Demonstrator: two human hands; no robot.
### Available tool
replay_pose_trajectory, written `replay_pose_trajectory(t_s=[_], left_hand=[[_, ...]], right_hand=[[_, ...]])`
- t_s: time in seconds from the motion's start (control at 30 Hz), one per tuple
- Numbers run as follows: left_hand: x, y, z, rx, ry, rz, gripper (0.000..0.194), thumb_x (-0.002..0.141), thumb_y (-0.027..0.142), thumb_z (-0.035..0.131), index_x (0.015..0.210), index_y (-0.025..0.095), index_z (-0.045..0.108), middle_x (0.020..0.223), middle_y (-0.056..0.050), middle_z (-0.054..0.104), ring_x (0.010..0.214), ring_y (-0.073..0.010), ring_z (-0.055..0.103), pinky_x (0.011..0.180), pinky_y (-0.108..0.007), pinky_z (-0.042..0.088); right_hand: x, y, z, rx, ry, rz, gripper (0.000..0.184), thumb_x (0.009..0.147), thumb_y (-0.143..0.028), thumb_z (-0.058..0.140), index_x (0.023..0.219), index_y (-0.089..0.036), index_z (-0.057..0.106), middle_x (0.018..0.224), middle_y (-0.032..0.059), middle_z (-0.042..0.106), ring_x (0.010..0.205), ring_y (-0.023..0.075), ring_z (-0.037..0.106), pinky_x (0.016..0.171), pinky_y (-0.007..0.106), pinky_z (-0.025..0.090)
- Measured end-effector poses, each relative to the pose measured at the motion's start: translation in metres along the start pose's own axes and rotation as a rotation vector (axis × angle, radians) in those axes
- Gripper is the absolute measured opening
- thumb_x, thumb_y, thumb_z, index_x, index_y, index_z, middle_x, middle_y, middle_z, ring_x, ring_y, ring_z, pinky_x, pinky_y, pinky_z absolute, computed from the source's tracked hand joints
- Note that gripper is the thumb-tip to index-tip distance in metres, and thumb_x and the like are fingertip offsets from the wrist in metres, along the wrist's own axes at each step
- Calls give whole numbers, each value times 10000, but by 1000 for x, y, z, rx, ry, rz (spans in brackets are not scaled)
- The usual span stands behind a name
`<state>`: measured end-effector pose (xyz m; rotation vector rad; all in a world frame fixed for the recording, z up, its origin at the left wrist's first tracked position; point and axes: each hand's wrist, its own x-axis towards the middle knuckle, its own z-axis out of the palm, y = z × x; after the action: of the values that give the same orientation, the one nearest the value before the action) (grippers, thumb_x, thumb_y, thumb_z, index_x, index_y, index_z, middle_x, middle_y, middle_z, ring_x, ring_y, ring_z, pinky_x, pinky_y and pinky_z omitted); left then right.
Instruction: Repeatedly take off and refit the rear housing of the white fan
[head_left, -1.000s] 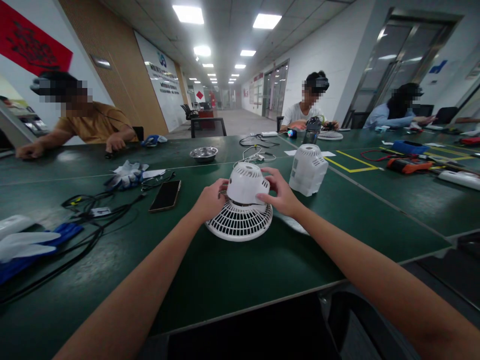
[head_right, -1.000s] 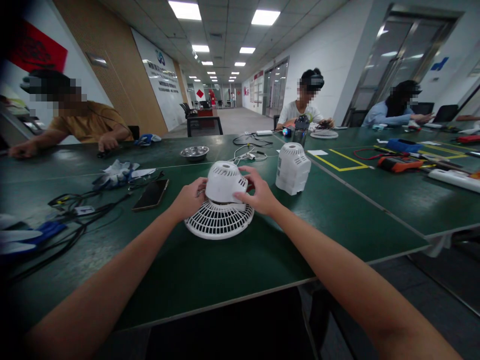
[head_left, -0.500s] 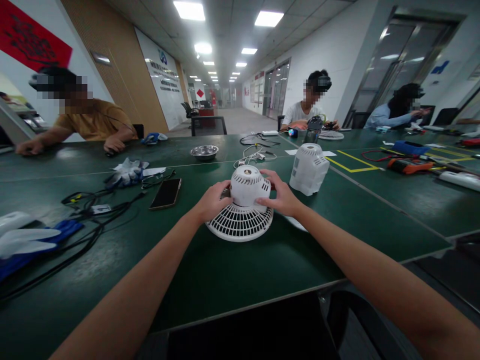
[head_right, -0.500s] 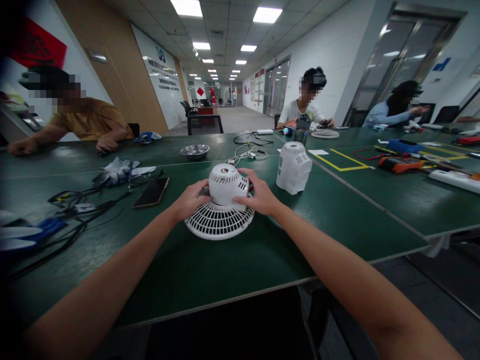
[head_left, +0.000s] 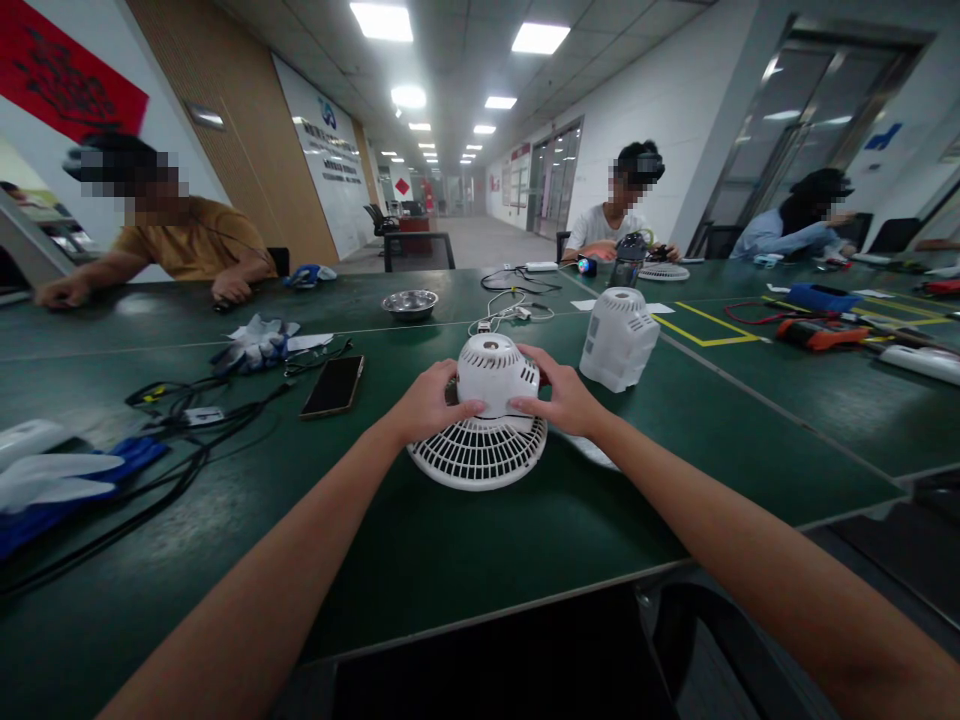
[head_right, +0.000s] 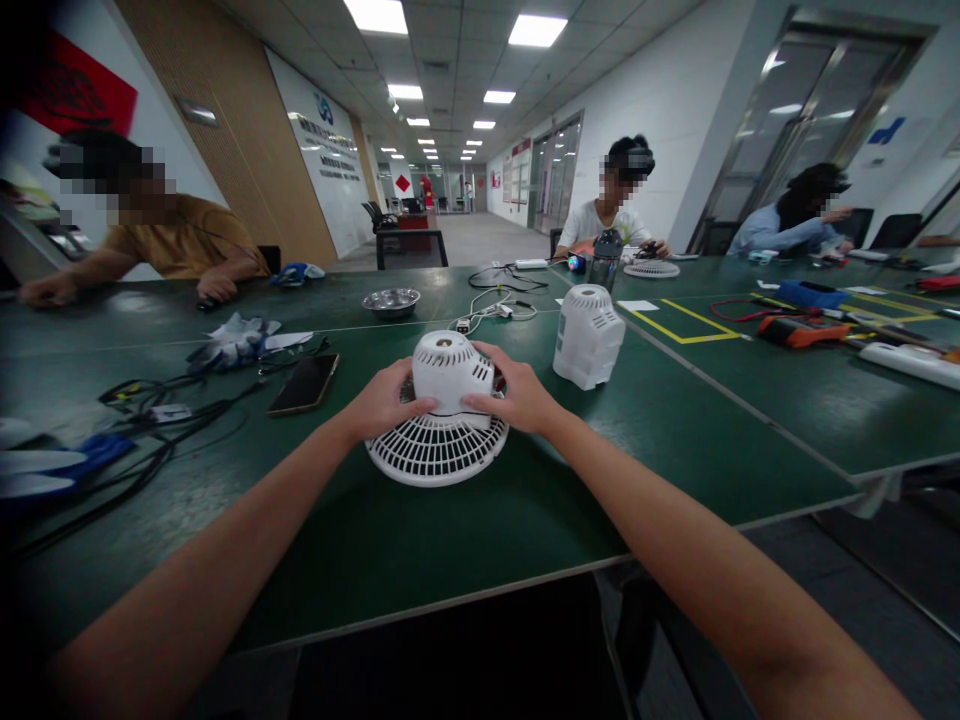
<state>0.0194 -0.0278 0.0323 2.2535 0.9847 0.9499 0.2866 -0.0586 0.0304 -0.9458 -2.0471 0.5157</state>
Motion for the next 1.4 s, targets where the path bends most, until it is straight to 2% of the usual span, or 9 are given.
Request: replay_pose_trajectory(t_s=[0.2, 0.37, 0.63, 0.87, 0.97, 1.03, 1.1, 1.23, 1.4], left_hand=[[1, -5, 1, -9, 0, -53, 542, 713, 466, 832, 1157, 179, 712, 1196, -159, 682, 1143, -356, 608, 994, -480, 484], [1, -8, 2, -17, 27, -128, 562, 635, 430, 885, 1117, 187, 727, 1137, -147, 688, 1076, -355, 634, 928, -460, 511], [0, -10, 4, -16, 47, -108, 523, 645, 402, 881, 1104, 196, 738, 1079, -135, 686, 1054, -346, 627, 887, -440, 518], [0, -9, 3, 58, 6, -59, 571, 695, 430, 853, 1195, 199, 702, 1197, -149, 675, 1126, -356, 617, 997, -499, 476], [0, -6, 2, 133, 51, -4, 617, 702, 416, 850, 1246, 187, 672, 1281, -162, 654, 1206, -373, 589, 1069, -538, 427], [0, -3, 4, 140, 94, 10, 686, 727, 412, 831, 1337, 185, 612, 1336, -165, 635, 1236, -372, 582, 1104, -549, 401], [-2, -2, 8, 65, 68, 40, 840, 740, 416, 821, 1476, 199, 480, 1414, -169, 594, 1279, -376, 569, 1127, -549, 391], [-5, -6, 19, -52, -16, 152, 1291, 628, 479, 896, 1627, 231, 117, 1523, -216, 482, 1346, -446, 513, 1127, -620, 380], [-7, -7, 23, 17, 27, 195, 1301, 659, 476, 877, 1624, 281, 27, 1486, -213, 507, 1289, -459, 563, 1086, -669, 404]], right_hand=[[2, 1, 2, 4, -26, 60, 814, 852, -477, 728, 1556, -280, 371, 1332, 97, 661, 1083, 322, 680, 975, 558, 549], [0, 6, 4, 106, -61, 75, 877, 822, -448, 763, 1566, -294, 326, 1386, 91, 634, 1205, 337, 643, 997, 545, 556], [0, 8, 5, 57, -38, 81, 912, 791, -420, 801, 1564, -289, 335, 1377, 104, 638, 1249, 365, 620, 1018, 585, 544], [1, 6, 9, -62, -6, 42, 906, 790, -460, 789, 1554, -276, 336, 1391, 122, 622, 1252, 389, 610, 1024, 604, 516], [1, 6, 6, -126, 26, -19, 947, 770, -497, 797, 1561, -284, 322, 1455, 127, 570, 1213, 396, 623, 1052, 615, 481], [-1, 5, 3, -126, 16, -33, 989, 782, -529, 773, 1589, -280, 258, 1349, 131, 640, 1053, 361, 682, 986, 595, 518], [-4, 4, 1, -80, -19, -23, 986, 824, -550, 713, 1609, -270, 188, 1101, 97, 724, 824, 288, 693, 843, 531, 573], [-8, 0, 3, -5, -61, -51, 967, 818, -489, 686, 1606, -258, 174, 755, -15, 664, 578, 190, 586, 641, 408, 562], [-6, -4, 4, -8, -101, -69, 993, 762, -364, 699, 1599, -255, 176, 681, -55, 610, 549, 171, 571, 603, 351, 534]])
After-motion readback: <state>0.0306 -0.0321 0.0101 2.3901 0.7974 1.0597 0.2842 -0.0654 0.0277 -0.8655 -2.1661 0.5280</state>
